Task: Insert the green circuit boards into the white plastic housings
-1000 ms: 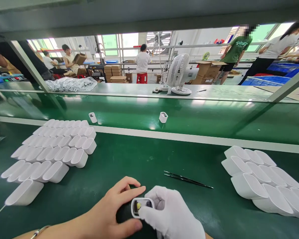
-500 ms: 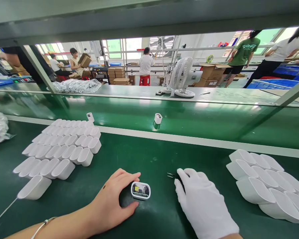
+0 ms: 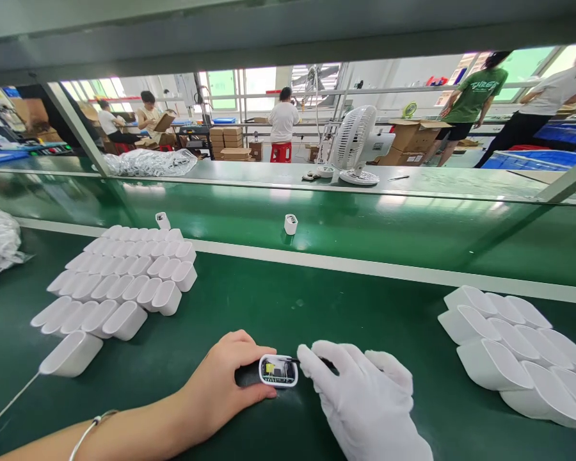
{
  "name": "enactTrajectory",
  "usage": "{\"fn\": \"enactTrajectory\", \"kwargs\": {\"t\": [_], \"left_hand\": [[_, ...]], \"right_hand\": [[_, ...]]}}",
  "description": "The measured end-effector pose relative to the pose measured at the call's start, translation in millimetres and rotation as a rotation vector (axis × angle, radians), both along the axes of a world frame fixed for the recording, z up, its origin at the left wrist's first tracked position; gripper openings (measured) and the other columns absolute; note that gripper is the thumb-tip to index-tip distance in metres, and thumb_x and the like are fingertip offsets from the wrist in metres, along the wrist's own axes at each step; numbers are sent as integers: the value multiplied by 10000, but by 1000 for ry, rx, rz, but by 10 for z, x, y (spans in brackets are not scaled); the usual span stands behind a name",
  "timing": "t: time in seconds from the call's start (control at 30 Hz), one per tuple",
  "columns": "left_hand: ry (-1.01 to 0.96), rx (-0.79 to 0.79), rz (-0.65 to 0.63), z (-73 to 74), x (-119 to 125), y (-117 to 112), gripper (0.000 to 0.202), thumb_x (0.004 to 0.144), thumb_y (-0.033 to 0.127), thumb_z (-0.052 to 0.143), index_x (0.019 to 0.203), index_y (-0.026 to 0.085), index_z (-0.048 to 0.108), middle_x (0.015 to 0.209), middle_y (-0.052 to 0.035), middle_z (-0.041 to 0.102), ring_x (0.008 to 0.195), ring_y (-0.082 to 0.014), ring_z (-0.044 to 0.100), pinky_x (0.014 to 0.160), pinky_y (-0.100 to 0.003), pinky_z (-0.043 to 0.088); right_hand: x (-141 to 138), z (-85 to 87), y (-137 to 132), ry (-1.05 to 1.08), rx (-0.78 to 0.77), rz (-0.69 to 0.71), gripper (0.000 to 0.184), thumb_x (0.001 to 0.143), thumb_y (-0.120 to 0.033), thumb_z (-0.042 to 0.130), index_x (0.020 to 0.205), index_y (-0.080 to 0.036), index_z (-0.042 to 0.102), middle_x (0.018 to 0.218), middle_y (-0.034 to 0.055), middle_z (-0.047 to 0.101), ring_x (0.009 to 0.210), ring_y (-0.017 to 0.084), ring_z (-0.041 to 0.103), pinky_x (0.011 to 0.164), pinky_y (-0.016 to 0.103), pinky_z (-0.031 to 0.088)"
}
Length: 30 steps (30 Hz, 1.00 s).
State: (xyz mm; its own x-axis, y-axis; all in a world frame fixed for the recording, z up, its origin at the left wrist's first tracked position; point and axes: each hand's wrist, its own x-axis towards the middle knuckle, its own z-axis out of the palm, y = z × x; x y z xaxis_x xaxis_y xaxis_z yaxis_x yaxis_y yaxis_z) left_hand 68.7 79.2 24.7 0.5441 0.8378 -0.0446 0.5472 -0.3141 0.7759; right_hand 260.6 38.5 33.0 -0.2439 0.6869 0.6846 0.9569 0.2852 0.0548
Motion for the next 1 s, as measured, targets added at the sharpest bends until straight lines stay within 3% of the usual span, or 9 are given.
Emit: {"fn": "enactTrajectory", "kwargs": {"t": [0.2, 0.47, 1.0], "left_hand": [[23, 9, -19, 8, 13, 10, 197, 722, 142, 719, 871, 269, 697, 857, 37, 647, 816, -146, 522, 743, -226, 422], [80, 99, -96, -53, -42, 40, 271, 744, 181, 709, 988, 292, 670, 933, 43, 659, 831, -157, 534, 775, -261, 404], [92, 104, -106, -25, -22, 15, 228, 757, 182, 696, 952, 297, 671, 882, 61, 654, 813, -153, 519, 762, -257, 401]], "right_hand": [[-43, -7, -7, -10, -17, -11, 343, 874, -59, 378, 803, -258, 648, 662, -45, 611, 562, 94, 440, 673, 328, 237], [-75, 61, -51, -101, -97, 2, 355, 776, 10, 426, 867, -256, 644, 704, -30, 598, 605, 110, 428, 656, 317, 239], [-82, 82, -36, -61, -128, 20, 298, 843, -43, 407, 817, -252, 618, 664, -30, 584, 567, 104, 439, 639, 329, 240]]}}
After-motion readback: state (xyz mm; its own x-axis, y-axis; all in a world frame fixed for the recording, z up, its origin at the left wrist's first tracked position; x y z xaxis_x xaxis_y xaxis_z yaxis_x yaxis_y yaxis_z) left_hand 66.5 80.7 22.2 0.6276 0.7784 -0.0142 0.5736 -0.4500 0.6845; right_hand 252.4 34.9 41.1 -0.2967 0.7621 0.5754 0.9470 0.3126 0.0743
